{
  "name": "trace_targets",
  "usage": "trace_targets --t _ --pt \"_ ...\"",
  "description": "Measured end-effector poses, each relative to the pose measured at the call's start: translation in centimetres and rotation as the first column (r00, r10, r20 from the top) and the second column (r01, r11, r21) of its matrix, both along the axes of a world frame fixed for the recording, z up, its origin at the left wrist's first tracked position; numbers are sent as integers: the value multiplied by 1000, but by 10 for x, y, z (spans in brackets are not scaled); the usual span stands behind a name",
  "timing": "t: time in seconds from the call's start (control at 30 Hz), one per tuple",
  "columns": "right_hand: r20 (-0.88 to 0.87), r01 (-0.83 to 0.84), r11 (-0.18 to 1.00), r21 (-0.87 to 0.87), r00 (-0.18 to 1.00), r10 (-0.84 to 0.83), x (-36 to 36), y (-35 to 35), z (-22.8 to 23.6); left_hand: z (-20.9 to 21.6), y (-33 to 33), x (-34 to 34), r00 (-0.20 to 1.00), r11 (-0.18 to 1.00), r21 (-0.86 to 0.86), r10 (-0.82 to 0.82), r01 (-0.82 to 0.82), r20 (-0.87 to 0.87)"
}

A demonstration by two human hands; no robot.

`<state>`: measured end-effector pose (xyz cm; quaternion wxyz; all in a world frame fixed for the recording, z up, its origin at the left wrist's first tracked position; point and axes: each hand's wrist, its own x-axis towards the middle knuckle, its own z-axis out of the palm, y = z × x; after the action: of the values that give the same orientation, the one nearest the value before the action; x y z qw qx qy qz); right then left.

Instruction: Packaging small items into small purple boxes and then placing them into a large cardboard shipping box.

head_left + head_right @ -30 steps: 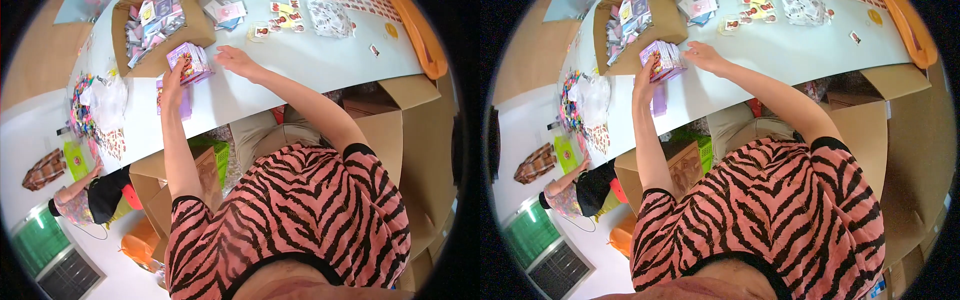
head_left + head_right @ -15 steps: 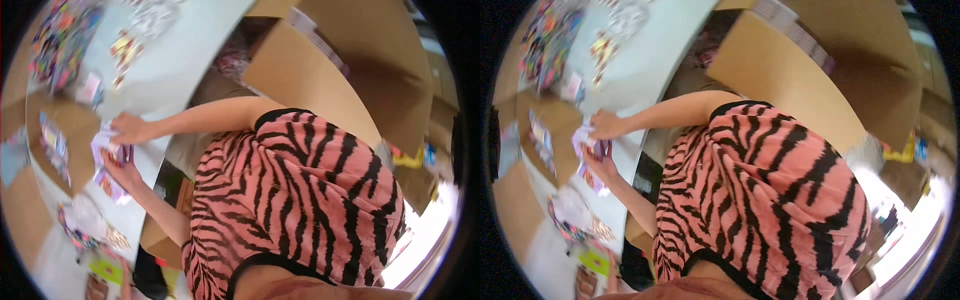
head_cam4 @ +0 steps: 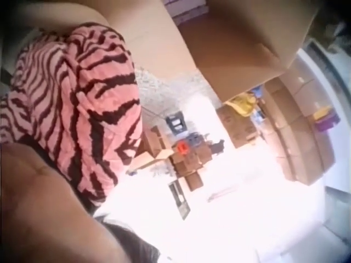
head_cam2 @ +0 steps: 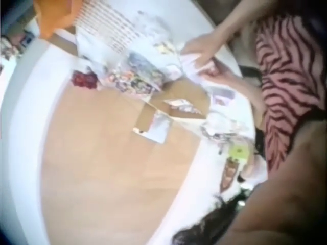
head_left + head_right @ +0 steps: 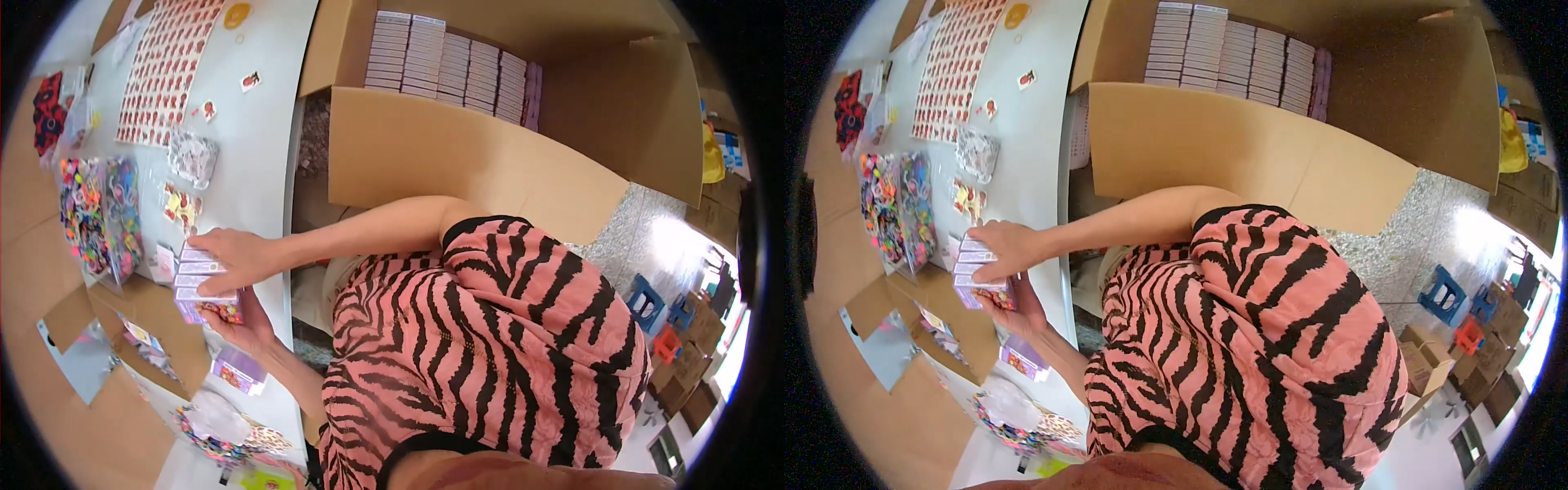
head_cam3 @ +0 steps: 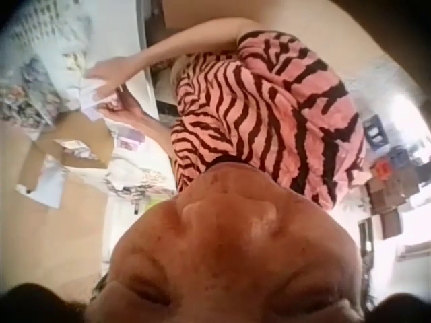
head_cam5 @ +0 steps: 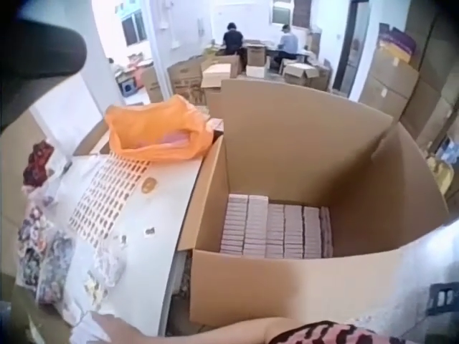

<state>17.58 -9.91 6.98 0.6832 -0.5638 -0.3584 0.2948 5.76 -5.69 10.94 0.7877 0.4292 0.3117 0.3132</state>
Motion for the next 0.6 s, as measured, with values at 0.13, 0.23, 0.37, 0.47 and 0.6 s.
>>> trace_targets --t 0.13,0.23,0.37,0.47,0.6 --pt "107 1 992 128 994 -15 13 -6 25 5 17 -9 993 999 -19 -29 32 113" --pt "222 -250 966 66 948 230 33 -9 50 21 16 -4 972 952 210 234 -224 -25" --pt "250 -308 923 231 936 250 37 17 53 12 63 -37 965 921 389 107 -5 -241" --pt "319 -303 891 338 928 195 30 49 40 13 70 -48 872 822 487 -24 296 -489" --pt "421 -393 863 317 874 243 34 76 21 12 59 -31 775 792 508 71 339 -628"
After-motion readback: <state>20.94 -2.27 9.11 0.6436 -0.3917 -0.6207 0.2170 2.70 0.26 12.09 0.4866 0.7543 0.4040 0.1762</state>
